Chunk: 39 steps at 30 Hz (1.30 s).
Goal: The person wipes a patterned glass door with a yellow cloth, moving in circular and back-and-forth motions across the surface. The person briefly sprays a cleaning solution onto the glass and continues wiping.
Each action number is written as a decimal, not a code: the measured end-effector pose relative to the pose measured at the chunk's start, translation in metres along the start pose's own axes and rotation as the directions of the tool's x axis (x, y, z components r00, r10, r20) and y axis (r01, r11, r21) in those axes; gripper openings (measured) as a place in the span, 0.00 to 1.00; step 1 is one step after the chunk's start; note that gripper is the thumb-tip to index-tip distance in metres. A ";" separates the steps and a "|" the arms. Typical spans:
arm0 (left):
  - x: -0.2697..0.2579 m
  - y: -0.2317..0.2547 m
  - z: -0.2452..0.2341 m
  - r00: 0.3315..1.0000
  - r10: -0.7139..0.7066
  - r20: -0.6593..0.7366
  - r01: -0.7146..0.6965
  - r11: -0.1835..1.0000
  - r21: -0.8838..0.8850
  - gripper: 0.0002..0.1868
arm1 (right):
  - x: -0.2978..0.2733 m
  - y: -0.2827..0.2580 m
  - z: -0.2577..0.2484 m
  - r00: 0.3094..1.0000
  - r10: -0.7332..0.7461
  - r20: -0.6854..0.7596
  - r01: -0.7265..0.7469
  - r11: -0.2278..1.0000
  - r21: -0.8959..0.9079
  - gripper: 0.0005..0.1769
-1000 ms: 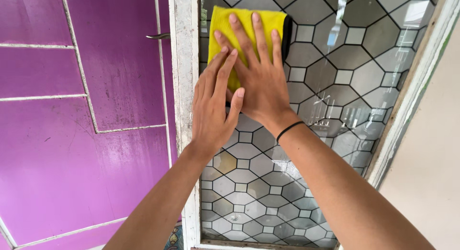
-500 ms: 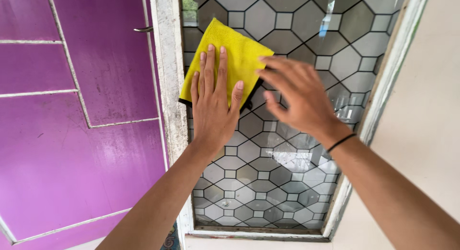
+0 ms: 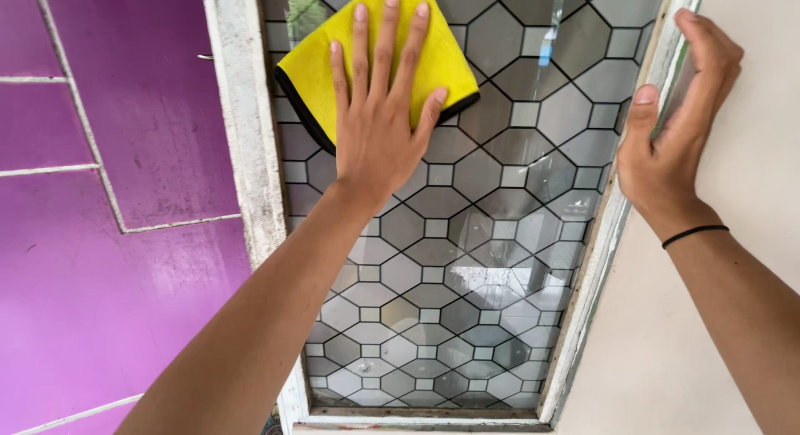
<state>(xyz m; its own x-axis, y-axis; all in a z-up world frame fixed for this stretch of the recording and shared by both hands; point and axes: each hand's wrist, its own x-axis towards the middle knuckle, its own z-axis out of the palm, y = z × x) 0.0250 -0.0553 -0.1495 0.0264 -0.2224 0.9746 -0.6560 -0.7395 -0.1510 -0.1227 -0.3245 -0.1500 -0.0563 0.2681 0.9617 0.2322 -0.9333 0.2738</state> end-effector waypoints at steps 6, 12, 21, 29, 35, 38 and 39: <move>-0.033 0.042 0.009 0.979 0.171 0.111 -0.168 0.985 -0.039 0.38 | -0.006 0.010 0.005 1.000 -0.012 -0.024 0.014 0.997 0.071 0.27; -0.048 0.063 0.014 0.939 0.316 0.138 -0.304 0.947 -0.102 0.40 | -0.001 0.005 0.005 0.999 -0.002 -0.052 0.007 0.995 0.098 0.25; 0.015 0.064 0.016 0.949 0.313 0.047 -0.311 0.949 -0.051 0.42 | -0.006 0.006 0.001 0.996 0.028 -0.086 -0.016 0.990 0.143 0.23; 0.072 0.080 0.028 0.950 0.305 -0.062 -0.305 0.952 0.010 0.39 | -0.011 0.014 0.004 0.997 0.021 -0.078 -0.009 0.990 0.143 0.24; 0.095 0.099 0.050 0.953 0.267 -0.142 -0.276 0.960 -0.046 0.31 | -0.005 0.010 0.003 0.996 0.003 -0.086 0.008 0.992 0.129 0.29; 0.093 0.106 0.053 0.956 0.265 -0.128 -0.273 0.961 -0.044 0.30 | -0.002 0.007 0.002 0.995 -0.010 -0.102 0.025 0.989 0.147 0.32; 0.092 0.108 0.053 0.956 0.269 -0.117 -0.275 0.961 -0.041 0.30 | -0.002 0.006 0.002 0.995 -0.010 -0.100 0.025 0.988 0.150 0.32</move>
<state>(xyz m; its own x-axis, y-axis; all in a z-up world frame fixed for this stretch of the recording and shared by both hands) -0.0037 -0.1896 -0.0851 -0.2395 -0.3372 0.9105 -0.6679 -0.6233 -0.4066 -0.1194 -0.3297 -0.1505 -0.1557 0.2523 0.9551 0.3733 -0.8801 0.2933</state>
